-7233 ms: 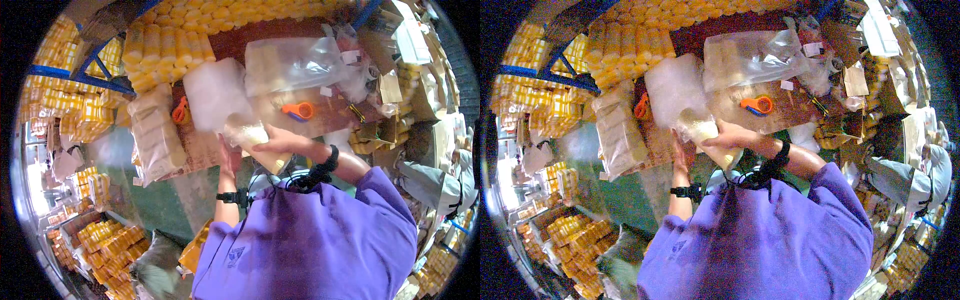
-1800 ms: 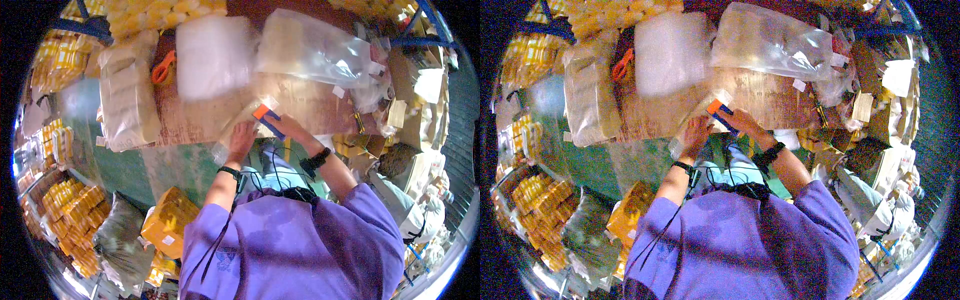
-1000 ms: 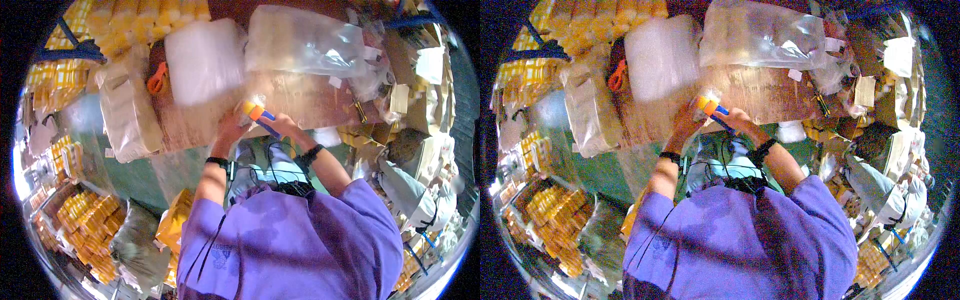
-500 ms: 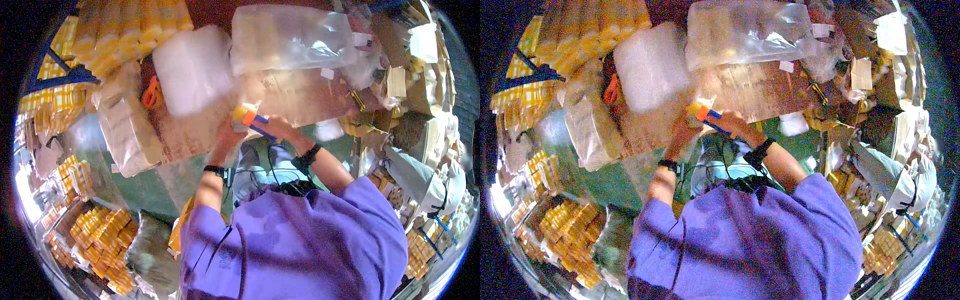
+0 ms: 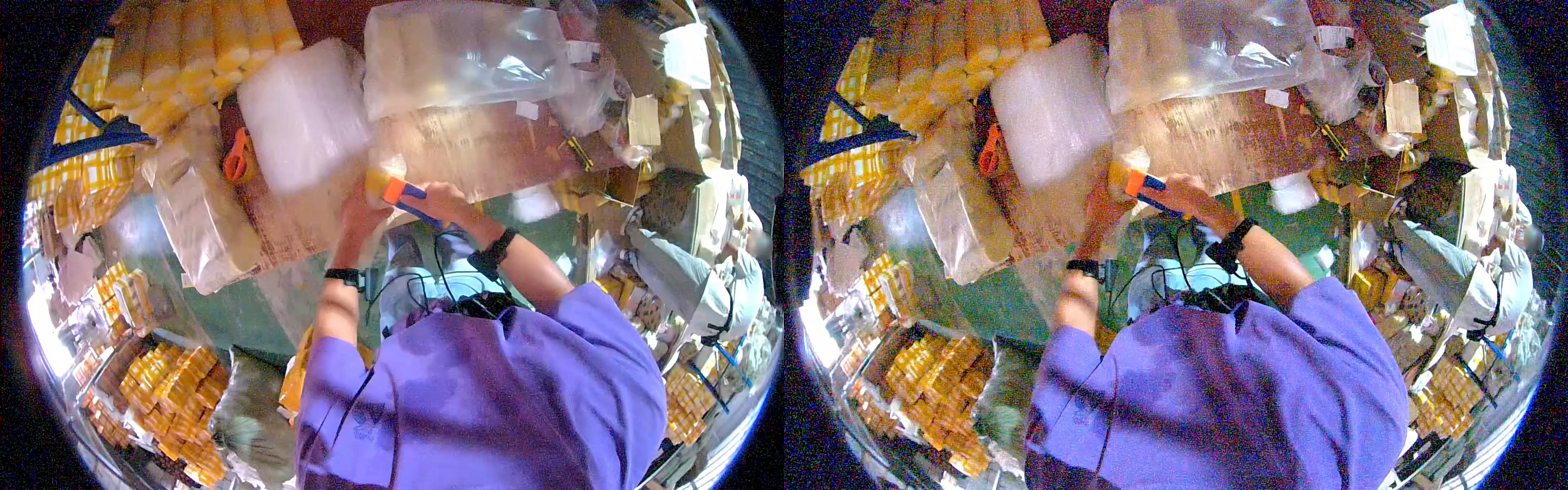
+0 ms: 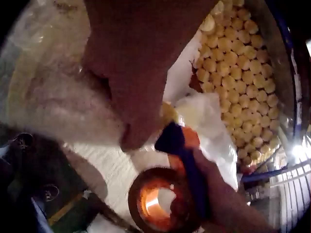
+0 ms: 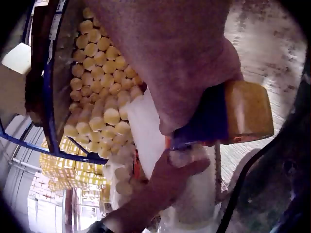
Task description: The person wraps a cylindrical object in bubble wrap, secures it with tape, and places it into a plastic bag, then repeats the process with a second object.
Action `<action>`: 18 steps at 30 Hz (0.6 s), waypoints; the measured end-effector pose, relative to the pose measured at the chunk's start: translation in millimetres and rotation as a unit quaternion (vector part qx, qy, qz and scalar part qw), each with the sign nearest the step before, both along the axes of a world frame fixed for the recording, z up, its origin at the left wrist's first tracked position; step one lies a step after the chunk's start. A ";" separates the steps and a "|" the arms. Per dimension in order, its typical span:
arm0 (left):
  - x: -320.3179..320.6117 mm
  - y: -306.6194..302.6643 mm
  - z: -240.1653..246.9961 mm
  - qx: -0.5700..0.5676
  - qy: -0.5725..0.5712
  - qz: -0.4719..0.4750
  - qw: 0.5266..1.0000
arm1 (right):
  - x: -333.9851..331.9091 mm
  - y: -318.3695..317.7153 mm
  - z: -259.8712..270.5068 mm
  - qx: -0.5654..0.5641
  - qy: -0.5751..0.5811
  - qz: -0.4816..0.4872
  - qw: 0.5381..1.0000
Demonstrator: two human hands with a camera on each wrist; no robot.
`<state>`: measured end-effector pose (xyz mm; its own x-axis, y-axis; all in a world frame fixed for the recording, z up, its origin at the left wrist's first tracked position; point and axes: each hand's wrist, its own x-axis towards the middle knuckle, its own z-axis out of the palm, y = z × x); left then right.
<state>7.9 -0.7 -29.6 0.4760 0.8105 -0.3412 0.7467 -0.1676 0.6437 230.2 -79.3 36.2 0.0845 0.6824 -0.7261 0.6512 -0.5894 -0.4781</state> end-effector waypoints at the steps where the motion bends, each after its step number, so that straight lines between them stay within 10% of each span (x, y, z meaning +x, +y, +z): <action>1: 0.1 10.4 25.2 -0.041 -0.058 -0.008 0.997 | -0.9 -0.5 2.5 -0.012 -0.002 -0.005 1.000; 2: 1.0 17.5 49.6 -0.184 -0.028 -0.009 0.982 | -2.0 -2.3 8.4 -0.025 -0.005 -0.010 1.000; 11: 17.4 -63.7 8.4 0.275 0.222 -0.005 0.935 | -4.2 -3.5 -9.0 -0.057 0.026 -0.039 0.997; 13: 26.2 -35.7 56.7 0.100 0.155 0.006 0.983 | 0.1 -6.5 -6.2 -0.054 0.039 -0.052 0.996; 18: -25.1 6.1 -3.5 -0.043 0.055 -0.073 0.995 | -14.2 -2.2 3.3 -0.052 0.038 -0.041 0.997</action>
